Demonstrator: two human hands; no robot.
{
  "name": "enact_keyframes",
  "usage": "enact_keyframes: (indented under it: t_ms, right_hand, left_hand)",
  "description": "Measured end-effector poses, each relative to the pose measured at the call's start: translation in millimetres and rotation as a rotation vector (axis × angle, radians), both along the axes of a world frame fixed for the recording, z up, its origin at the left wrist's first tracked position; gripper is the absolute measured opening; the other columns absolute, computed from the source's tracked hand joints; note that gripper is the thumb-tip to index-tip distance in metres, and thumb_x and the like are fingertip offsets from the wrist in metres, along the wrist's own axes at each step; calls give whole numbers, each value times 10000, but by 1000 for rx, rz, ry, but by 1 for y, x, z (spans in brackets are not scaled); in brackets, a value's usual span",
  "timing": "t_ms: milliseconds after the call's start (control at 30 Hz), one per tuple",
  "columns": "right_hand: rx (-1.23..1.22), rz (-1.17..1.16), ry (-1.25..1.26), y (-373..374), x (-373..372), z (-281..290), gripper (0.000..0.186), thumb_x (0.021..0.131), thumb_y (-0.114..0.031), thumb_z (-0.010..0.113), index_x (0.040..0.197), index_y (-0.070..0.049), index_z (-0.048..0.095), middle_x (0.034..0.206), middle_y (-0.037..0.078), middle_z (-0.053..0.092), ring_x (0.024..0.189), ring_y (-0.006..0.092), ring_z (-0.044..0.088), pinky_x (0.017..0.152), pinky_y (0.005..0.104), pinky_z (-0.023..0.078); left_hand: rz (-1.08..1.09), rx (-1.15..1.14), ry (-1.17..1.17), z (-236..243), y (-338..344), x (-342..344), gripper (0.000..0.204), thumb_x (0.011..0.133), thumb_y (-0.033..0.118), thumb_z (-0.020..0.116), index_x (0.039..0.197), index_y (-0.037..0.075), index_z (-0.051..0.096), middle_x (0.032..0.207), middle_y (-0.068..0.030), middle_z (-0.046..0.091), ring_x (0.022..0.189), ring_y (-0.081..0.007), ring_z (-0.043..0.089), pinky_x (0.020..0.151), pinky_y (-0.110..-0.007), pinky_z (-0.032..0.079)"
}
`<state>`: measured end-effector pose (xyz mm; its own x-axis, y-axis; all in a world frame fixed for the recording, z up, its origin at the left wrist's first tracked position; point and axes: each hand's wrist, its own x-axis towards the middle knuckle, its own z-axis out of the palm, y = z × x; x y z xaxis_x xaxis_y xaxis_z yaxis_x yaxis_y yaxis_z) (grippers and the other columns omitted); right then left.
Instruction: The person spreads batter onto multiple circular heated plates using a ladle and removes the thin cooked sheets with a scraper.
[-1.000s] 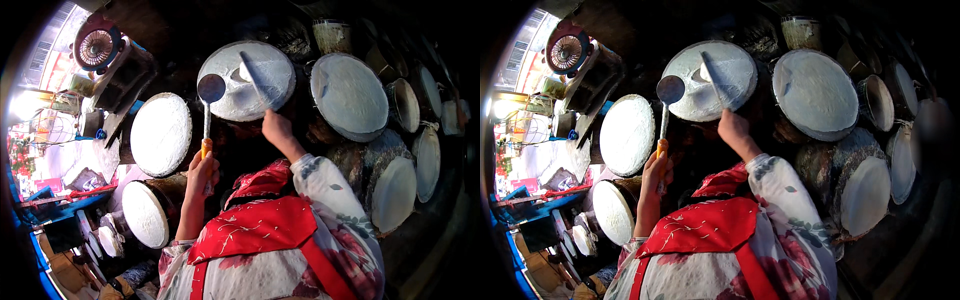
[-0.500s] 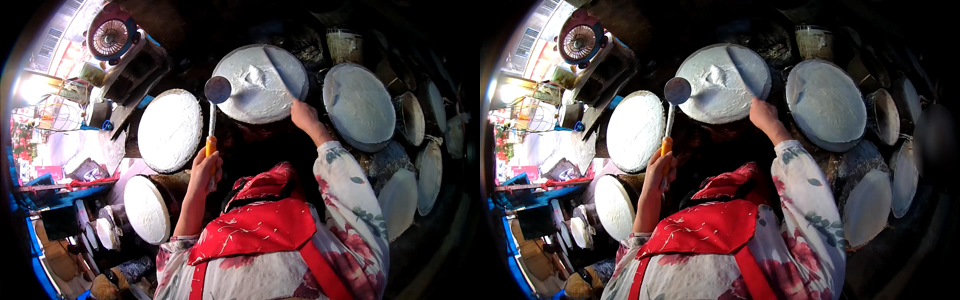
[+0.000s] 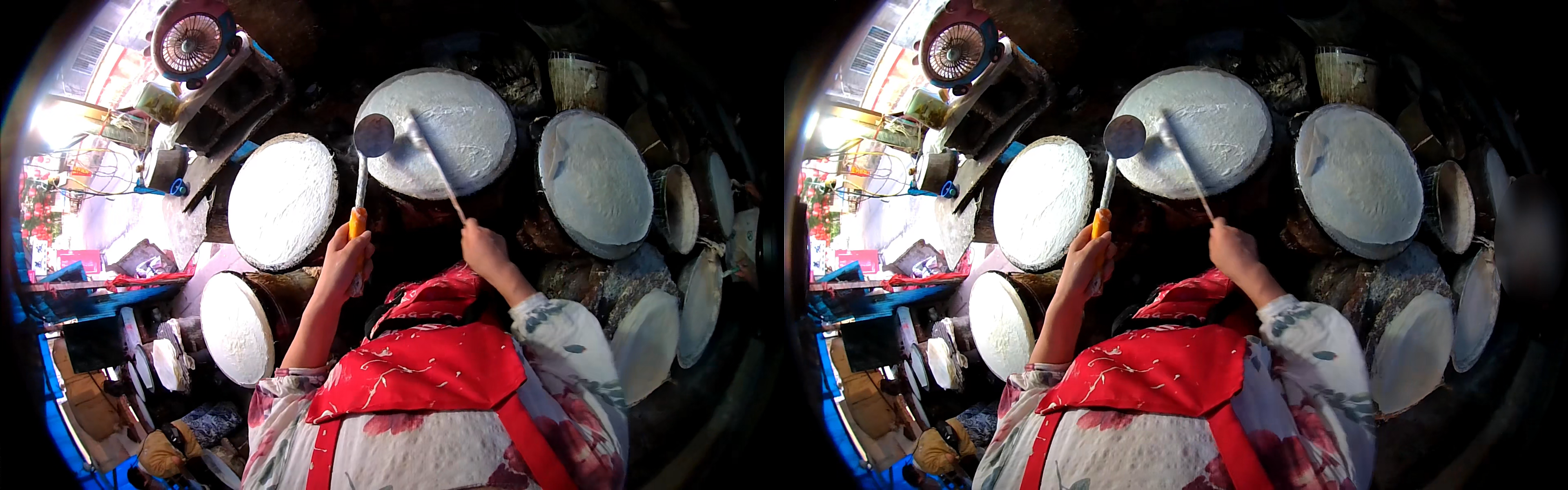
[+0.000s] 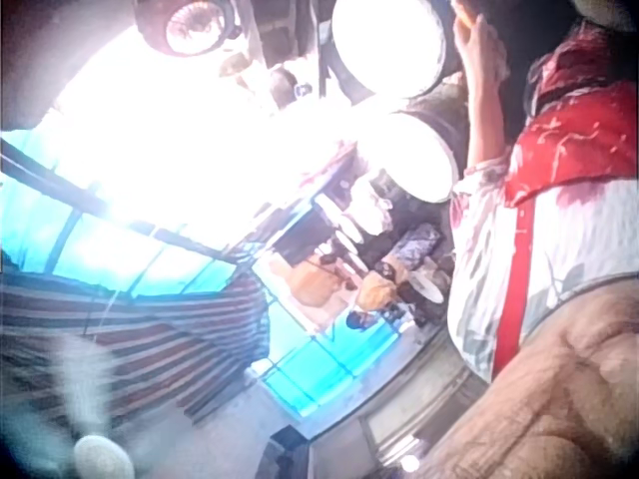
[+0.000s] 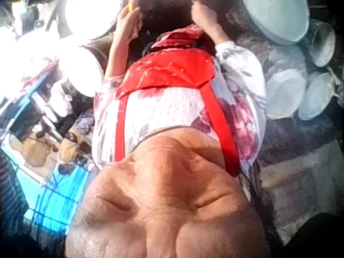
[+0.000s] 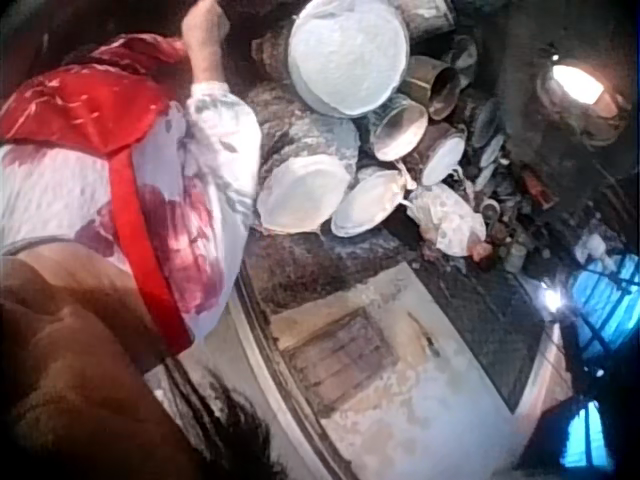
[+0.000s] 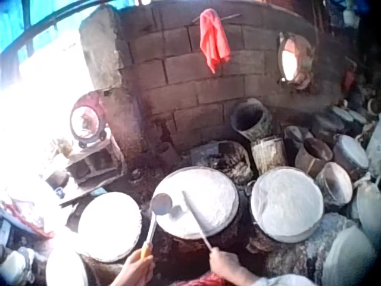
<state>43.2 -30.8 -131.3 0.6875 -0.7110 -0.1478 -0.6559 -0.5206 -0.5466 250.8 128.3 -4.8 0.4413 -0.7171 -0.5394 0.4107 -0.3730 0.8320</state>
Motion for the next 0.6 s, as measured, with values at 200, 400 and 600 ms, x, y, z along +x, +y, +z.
enact_keyframes:
  t_ms: [200,400,600]
  right_hand:
    - [8,-252,-187,-24,6,-1,207,930,-246,479,877,-48,510,729,226,617,712,434,603,601,534,467]
    - [188,-37,-246,26,59,-13,201,911,-227,490,901,-29,515,780,230,630,758,436,611,656,547,466]
    - [152,0,-508,39,60,24,207,928,-219,492,869,-22,513,697,214,608,664,426,598,580,526,457]
  left_hand:
    - [25,25,18,2,-7,-3,342,942,185,514,1256,91,421,690,-15,476,428,-111,442,383,-236,370]
    - [78,-5,151,0,-16,-11,237,941,177,516,1162,127,444,680,-11,465,453,-106,429,389,-244,357]
    - [154,-313,344,18,24,-7,253,959,224,485,1199,149,456,662,-1,420,470,-102,404,416,-224,325]
